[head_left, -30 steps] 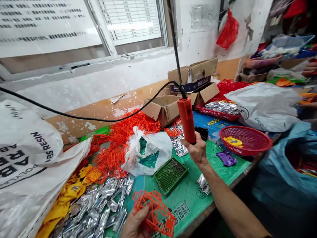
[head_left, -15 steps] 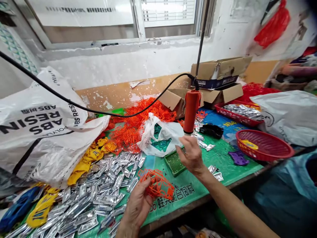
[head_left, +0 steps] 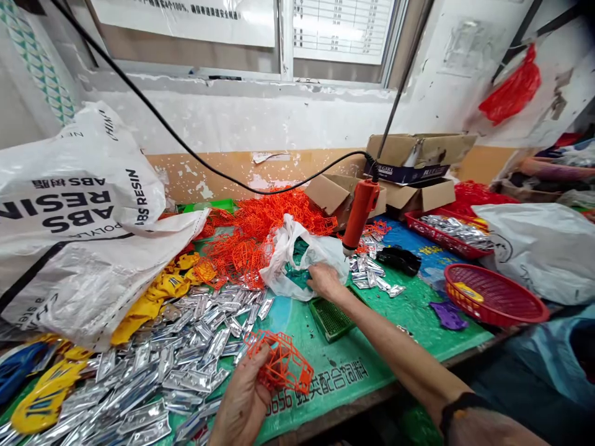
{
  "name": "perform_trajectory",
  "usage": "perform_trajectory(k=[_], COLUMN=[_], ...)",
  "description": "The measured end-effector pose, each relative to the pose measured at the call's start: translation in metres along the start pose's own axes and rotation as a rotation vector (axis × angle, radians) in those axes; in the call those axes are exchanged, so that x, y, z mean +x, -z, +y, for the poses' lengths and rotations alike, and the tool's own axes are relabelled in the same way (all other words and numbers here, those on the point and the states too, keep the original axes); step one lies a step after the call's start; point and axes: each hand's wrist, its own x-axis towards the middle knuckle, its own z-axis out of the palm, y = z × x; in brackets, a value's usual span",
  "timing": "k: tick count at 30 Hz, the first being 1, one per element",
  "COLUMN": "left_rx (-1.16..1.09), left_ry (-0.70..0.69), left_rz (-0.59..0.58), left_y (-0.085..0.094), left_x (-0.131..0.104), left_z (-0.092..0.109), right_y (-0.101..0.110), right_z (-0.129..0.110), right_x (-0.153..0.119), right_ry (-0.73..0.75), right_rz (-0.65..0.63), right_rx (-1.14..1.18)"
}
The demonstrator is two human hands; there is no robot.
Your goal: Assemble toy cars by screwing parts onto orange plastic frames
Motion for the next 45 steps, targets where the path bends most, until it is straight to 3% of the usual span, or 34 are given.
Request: perform_trajectory(k=[6, 12, 18, 24, 29, 32, 35, 40, 45], left_rx=[-0.024, 0.023, -0.009, -0.002, 0.013, 0.013, 0.004, 0.007, 0.027], left_ry=[-0.004, 0.009, -0.023, -0.044, -0.044, -0.034, -0.061, -0.160, -0.227], left_rz=[0.040, 0.032, -0.026, -0.016, -0.039, -0.078, -0.114, -0.034, -0.014], left_y=[-0.006, -0.006, -0.003, 0.002, -0.002, -0.007, -0.010, -0.010, -0.016], left_x=[0.001, 0.000, 0.000, -0.003, -0.006, -0.007, -0.005, 0.001, 0.002], left_z=[-0.002, -0.003, 0.000, 0.003, -0.002, -0.006, -0.009, -0.014, -0.021], right_y=[-0.006, 0.000, 0.025, 0.053, 0.062, 0.060, 0.053, 0.034, 0.021], right_z=[-0.005, -0.002, -0.005, -0.016, -0.032, -0.043, -0.051, -0.055, -0.057], right_x=[0.010, 0.004, -0.027, -0.076, -0.100, -0.103, -0.104, -0.118, -0.135], right_ry=[-0.063, -0.048, 0.211, 0.565, 0.689, 0.738, 0.756, 0.660, 0.372], right_rz=[-0.025, 0.003, -0.037, -0.328, -0.494, -0.494, -0.432, -0.089, -0.140], right_rx=[0.031, 0.162, 0.419, 0.642, 0.809, 0.784, 0.779, 0.655, 0.525])
